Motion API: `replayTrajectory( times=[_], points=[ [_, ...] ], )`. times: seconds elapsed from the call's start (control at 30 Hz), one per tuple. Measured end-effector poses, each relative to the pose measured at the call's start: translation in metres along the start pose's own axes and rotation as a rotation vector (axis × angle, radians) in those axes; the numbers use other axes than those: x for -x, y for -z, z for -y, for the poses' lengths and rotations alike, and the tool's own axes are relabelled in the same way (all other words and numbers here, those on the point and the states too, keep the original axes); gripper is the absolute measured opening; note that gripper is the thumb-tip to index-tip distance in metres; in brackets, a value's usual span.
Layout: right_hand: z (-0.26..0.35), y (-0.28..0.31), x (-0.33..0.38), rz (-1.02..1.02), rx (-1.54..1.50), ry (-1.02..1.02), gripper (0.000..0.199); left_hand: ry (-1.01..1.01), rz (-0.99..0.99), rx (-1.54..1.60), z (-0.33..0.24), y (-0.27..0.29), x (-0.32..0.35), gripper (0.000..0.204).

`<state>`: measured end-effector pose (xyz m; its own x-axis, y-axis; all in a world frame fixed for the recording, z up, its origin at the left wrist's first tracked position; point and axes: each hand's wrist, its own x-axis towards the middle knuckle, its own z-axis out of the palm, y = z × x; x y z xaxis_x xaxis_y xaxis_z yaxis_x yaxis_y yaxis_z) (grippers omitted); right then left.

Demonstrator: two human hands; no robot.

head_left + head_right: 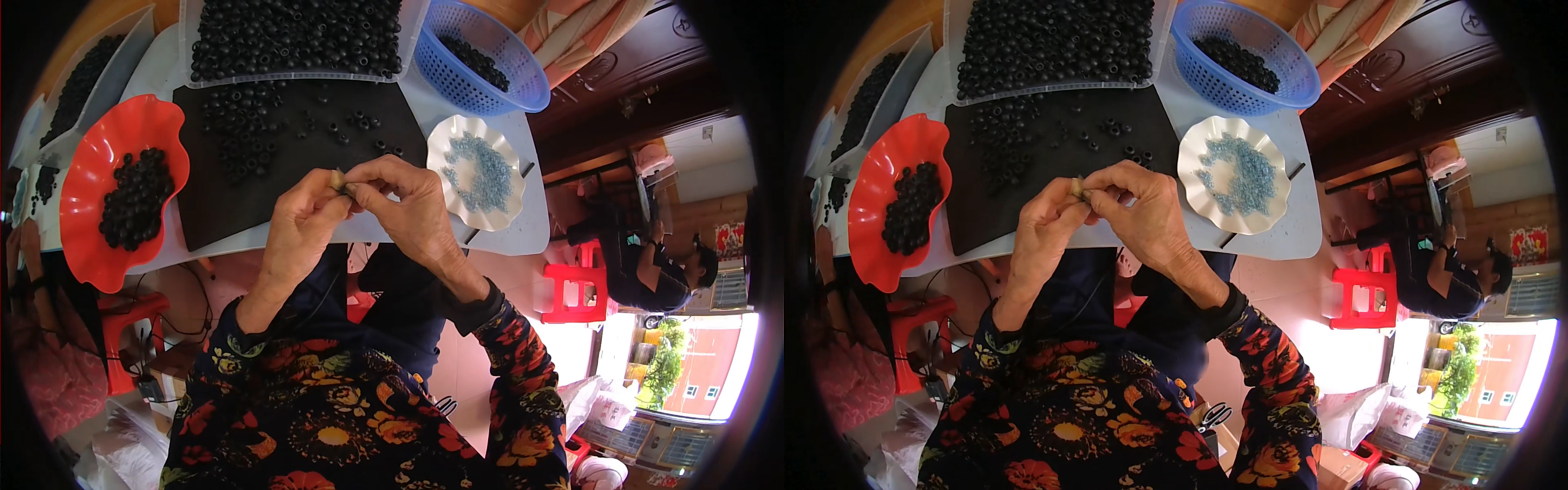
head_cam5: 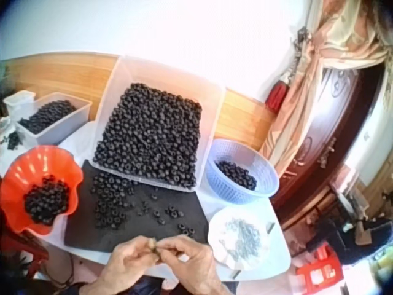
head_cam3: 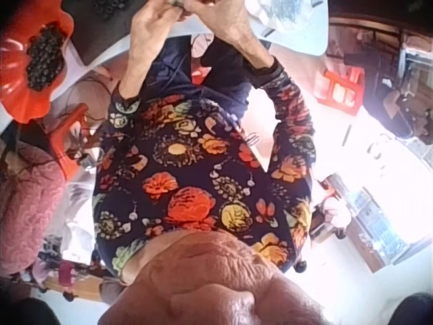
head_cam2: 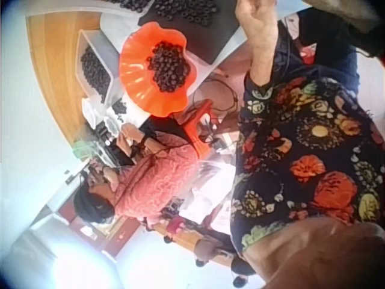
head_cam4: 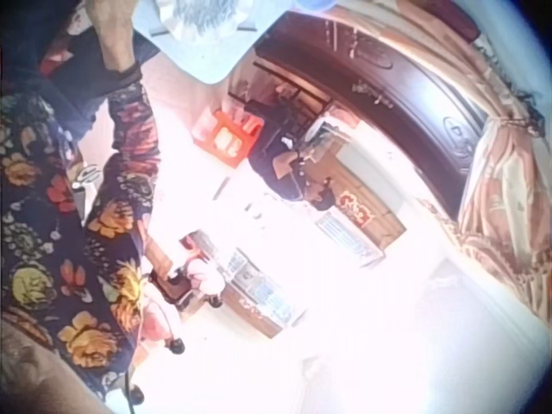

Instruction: Inserting small blue decorative beads into circular black plastic components by hand.

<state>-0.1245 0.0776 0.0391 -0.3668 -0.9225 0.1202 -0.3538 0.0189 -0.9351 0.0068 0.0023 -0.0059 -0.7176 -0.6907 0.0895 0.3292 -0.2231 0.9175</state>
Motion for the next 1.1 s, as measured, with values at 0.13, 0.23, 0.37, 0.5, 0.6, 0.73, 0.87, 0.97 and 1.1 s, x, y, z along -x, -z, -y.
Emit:
replayTrajectory(
  times=[0.13,0.23,0.37,0.5,0.6,0.73,0.87,0.97,1.1],
  points=[
    [-0.003,-0.007,-0.002,-0.009,-0.136,-0.017,0.008,-0.018,-0.056,0.002,-0.001,0.006,0.0,0.016],
    [0.001,-0.003,-0.01,-0.015,-0.004,-0.009,0.009,-0.005,-0.128,0.047,-0.006,0.01,-0.001,0.015],
    [0.0,0.016,-0.049,-0.117,0.504,0.353,0.014,0.039,-0.19,-0.033,-0.016,0.017,-0.004,0.016],
    [-0.014,0.026,-0.09,-0.01,0.762,0.524,0.014,0.036,-0.152,-0.046,-0.013,0.017,-0.006,0.017],
    [-0.019,0.02,-0.102,0.115,0.96,0.549,0.015,0.037,-0.15,-0.08,-0.013,0.019,-0.007,0.017],
    [-0.02,0.013,-0.107,0.206,1.064,0.503,0.017,0.059,-0.142,-0.101,-0.014,0.02,-0.007,0.017],
    [-0.013,0.01,-0.093,0.096,0.516,0.175,0.014,0.024,-0.149,-0.071,-0.012,0.021,-0.007,0.018],
    [-0.005,0.011,-0.073,0.068,0.153,-0.065,0.013,0.077,-0.149,-0.121,-0.018,0.019,-0.008,0.018],
    [0.01,0.004,-0.039,0.209,-0.199,-0.184,0.01,0.09,-0.117,-0.037,-0.013,0.018,-0.009,0.018]
  ],
)
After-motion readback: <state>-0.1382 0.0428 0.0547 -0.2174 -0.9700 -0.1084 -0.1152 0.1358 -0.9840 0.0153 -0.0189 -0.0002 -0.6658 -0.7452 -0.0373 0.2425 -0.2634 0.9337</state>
